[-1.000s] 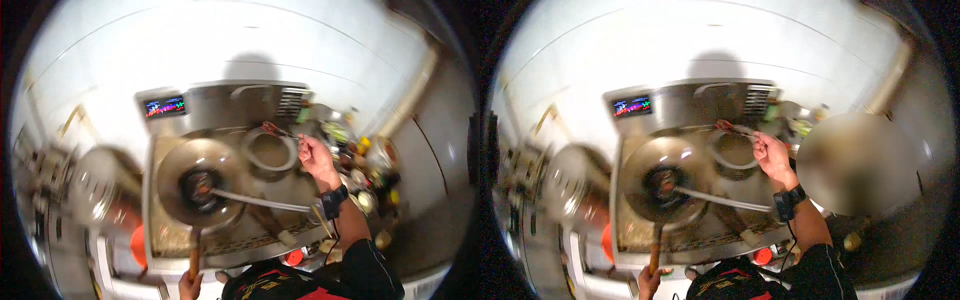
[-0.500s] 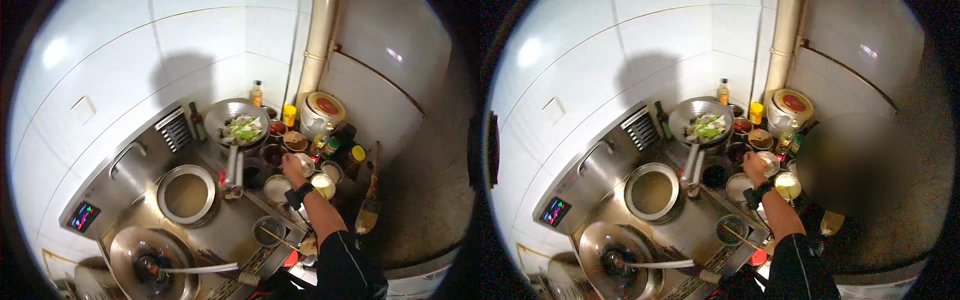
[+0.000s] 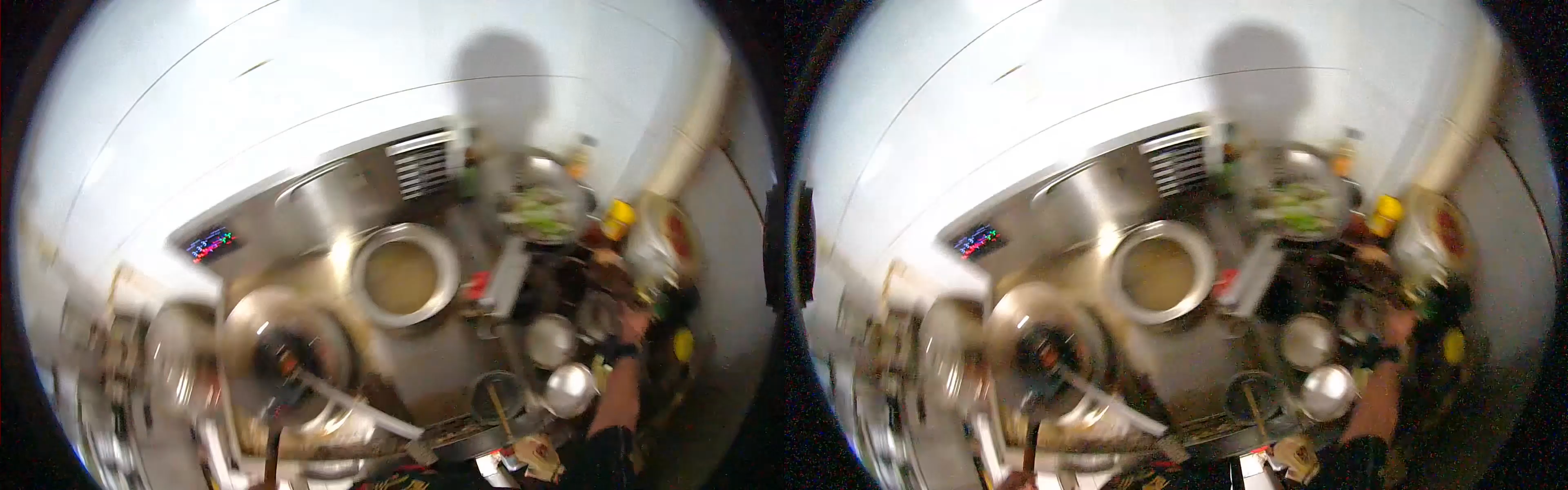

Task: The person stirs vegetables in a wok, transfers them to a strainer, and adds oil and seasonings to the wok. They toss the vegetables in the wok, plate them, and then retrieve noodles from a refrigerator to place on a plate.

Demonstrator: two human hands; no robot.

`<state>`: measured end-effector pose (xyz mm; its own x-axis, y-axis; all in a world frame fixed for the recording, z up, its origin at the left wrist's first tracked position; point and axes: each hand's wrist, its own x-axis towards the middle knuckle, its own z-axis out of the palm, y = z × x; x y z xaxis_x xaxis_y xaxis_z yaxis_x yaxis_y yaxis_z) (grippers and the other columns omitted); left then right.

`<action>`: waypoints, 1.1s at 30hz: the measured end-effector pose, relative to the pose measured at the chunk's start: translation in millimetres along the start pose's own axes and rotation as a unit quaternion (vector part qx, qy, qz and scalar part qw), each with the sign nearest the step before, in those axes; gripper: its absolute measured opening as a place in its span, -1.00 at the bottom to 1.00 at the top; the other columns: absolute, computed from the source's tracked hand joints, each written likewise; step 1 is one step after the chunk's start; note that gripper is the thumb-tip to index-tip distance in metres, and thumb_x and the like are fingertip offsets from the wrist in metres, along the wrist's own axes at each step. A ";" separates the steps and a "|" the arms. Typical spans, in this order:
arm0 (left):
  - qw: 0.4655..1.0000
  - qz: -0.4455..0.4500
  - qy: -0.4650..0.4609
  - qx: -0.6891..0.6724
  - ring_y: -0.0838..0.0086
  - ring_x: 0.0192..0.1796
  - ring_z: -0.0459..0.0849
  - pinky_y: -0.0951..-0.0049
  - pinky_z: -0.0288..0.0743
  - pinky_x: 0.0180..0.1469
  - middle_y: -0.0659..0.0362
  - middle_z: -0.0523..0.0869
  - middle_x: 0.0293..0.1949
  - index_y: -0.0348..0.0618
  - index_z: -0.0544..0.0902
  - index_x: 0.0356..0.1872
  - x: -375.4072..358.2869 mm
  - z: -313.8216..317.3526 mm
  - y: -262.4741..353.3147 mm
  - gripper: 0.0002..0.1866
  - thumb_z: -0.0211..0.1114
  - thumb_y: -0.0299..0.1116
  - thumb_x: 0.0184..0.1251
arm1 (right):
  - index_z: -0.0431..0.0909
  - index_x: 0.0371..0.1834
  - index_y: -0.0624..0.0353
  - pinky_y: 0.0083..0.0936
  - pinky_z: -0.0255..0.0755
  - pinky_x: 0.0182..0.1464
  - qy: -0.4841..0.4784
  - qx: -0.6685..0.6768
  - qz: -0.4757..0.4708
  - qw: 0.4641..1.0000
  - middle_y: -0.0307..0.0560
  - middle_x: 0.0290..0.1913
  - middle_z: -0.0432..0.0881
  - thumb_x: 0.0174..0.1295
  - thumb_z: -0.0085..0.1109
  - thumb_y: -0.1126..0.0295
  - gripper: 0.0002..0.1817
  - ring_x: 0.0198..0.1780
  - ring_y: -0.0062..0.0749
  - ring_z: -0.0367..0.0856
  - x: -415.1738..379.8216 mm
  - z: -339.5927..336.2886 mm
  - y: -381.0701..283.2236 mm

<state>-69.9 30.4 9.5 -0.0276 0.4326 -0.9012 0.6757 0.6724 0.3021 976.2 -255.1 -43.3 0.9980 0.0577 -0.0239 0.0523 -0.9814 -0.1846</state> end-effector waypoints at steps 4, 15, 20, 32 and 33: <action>0.999 0.030 -0.018 0.027 0.41 -0.48 0.74 0.36 0.65 -0.39 0.10 0.75 -0.49 -0.25 0.70 -0.34 -0.3 14.6 -16.0 -0.53 0.30 0.06 0.31 | 0.39 0.23 0.37 -0.24 0.43 0.10 0.003 -0.082 -0.059 0.995 0.29 0.11 0.53 0.00 0.46 -0.05 -0.14 0.09 -0.05 0.54 30.0 -1.1 23.3; 0.921 0.211 0.258 0.201 0.10 0.02 0.68 0.26 0.62 -0.04 -0.19 0.67 -0.09 -0.33 0.61 0.05 -37.6 32.9 23.2 -0.39 0.44 0.00 0.15 | 0.48 0.20 0.33 -0.25 0.53 -0.10 0.296 -0.125 -0.122 0.939 0.19 -0.06 0.66 0.14 0.36 -0.07 -0.26 -0.13 -0.08 0.69 -16.8 -138.0 -0.7; 0.855 0.382 0.344 0.068 -0.13 0.37 0.38 0.12 0.31 0.39 -0.34 0.26 0.39 -0.30 0.45 0.28 -74.5 8.5 80.3 -0.25 0.52 -0.22 0.05 | 0.28 0.35 0.51 -0.25 0.43 0.18 0.425 0.051 -0.219 0.877 0.37 0.20 0.52 0.21 0.37 0.06 -0.16 0.11 -0.05 0.57 -144.9 -252.6 -84.1; 0.660 0.703 0.241 0.114 0.02 0.29 0.48 0.13 0.40 0.26 -0.17 0.51 0.24 -0.25 0.36 0.35 -167.5 58.7 160.9 -0.04 0.63 -0.24 -0.17 | 0.51 0.04 0.22 -0.37 0.50 0.07 -0.306 0.422 -0.557 0.646 -0.07 -0.11 0.67 -0.15 0.63 0.21 -0.32 -0.06 -0.37 0.65 -669.8 -180.6 -317.4; 0.671 0.685 0.264 0.102 0.03 0.20 0.53 0.13 0.40 0.21 -0.13 0.56 0.15 -0.27 0.43 0.27 -161.2 56.9 148.3 -0.13 0.60 -0.26 -0.18 | 0.51 0.04 0.22 -0.39 0.51 0.04 -0.366 0.428 -0.571 0.597 -0.07 -0.14 0.68 -0.12 0.62 0.23 -0.35 -0.09 -0.37 0.66 -697.4 -163.3 -321.2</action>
<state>76.7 26.2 181.9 0.5011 0.7499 0.4320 0.4186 -0.6469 0.6374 269.0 -10.0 193.1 0.0286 0.9720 0.2334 0.3352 0.2107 -0.9183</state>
